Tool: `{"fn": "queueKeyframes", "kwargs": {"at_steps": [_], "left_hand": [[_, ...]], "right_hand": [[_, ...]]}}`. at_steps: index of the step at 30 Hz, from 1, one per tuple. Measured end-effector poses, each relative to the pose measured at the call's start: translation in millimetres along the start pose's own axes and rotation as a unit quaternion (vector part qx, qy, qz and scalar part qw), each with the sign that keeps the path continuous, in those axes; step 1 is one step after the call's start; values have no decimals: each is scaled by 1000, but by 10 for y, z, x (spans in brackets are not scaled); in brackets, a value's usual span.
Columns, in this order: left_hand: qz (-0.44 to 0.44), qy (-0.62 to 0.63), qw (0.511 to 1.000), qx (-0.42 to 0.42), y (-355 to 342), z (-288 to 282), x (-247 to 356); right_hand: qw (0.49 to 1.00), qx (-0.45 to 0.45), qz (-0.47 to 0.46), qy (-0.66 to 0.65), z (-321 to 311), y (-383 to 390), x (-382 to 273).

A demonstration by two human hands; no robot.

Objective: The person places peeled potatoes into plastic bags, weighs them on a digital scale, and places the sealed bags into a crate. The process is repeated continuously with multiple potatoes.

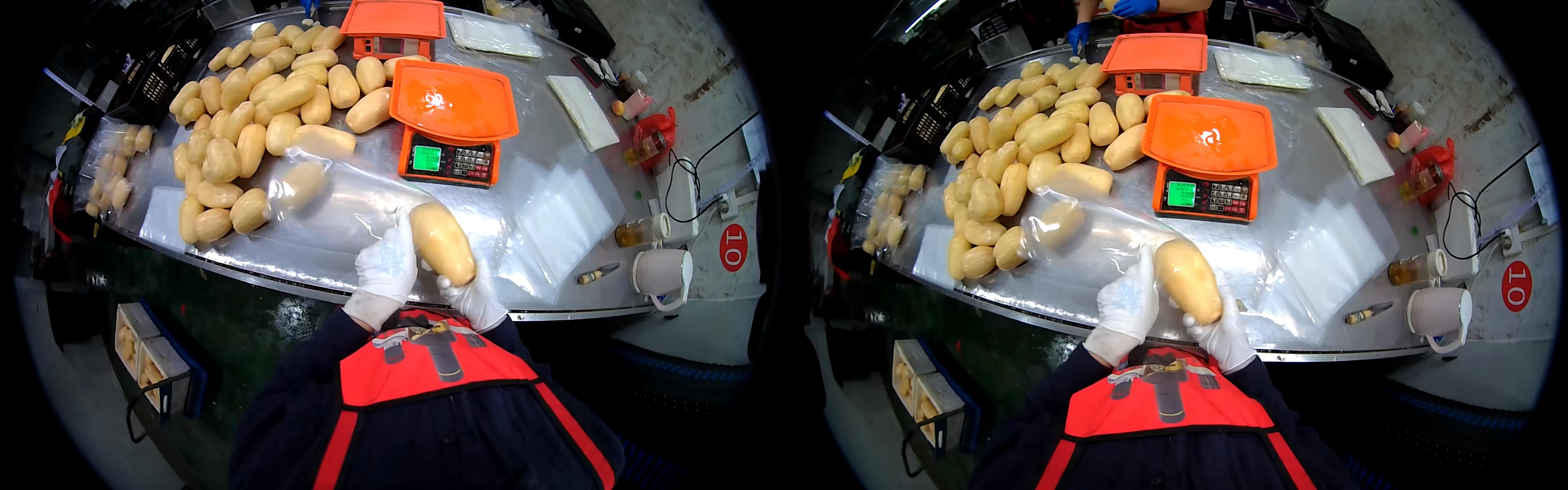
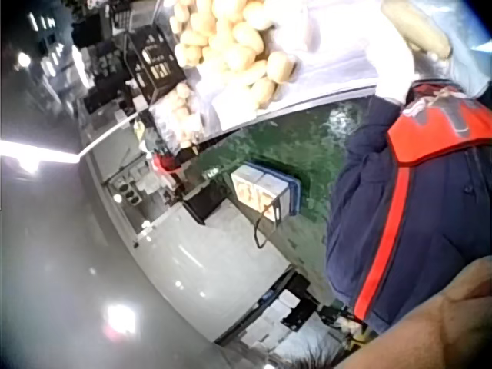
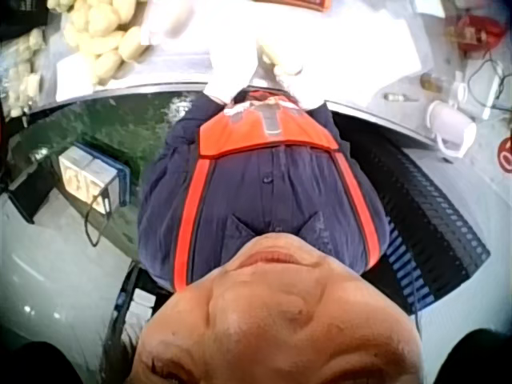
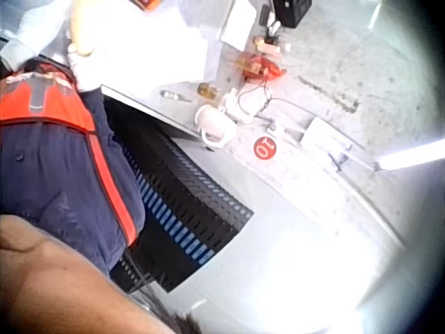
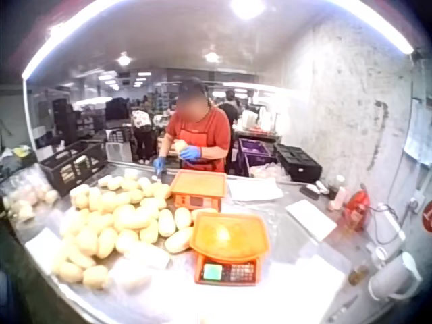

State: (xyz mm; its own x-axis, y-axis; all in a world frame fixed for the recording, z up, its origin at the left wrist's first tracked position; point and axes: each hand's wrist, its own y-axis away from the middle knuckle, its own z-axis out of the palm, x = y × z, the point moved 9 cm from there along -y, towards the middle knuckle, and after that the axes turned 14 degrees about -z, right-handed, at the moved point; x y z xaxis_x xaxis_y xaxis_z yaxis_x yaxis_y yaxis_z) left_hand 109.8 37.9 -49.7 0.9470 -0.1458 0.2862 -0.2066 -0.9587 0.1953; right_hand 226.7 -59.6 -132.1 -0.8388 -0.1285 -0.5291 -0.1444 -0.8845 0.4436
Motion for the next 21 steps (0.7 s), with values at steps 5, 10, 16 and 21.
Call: {"fn": "queueKeyframes", "kwargs": {"at_steps": [5,10,16,21], "left_hand": [[19,11,999,34,29,86,-43],[61,14,998,31,22,31,72],[43,35,998,-18,208,280,159],[132,50,990,14,270,-42,484]], "right_hand": [[979,30,-79,186,51,133,-177],[859,38,-178,479,144,96,-264],[997,60,-22,-52,-248,-51,189],[880,-23,-257,400,-132,-77,-59]]}}
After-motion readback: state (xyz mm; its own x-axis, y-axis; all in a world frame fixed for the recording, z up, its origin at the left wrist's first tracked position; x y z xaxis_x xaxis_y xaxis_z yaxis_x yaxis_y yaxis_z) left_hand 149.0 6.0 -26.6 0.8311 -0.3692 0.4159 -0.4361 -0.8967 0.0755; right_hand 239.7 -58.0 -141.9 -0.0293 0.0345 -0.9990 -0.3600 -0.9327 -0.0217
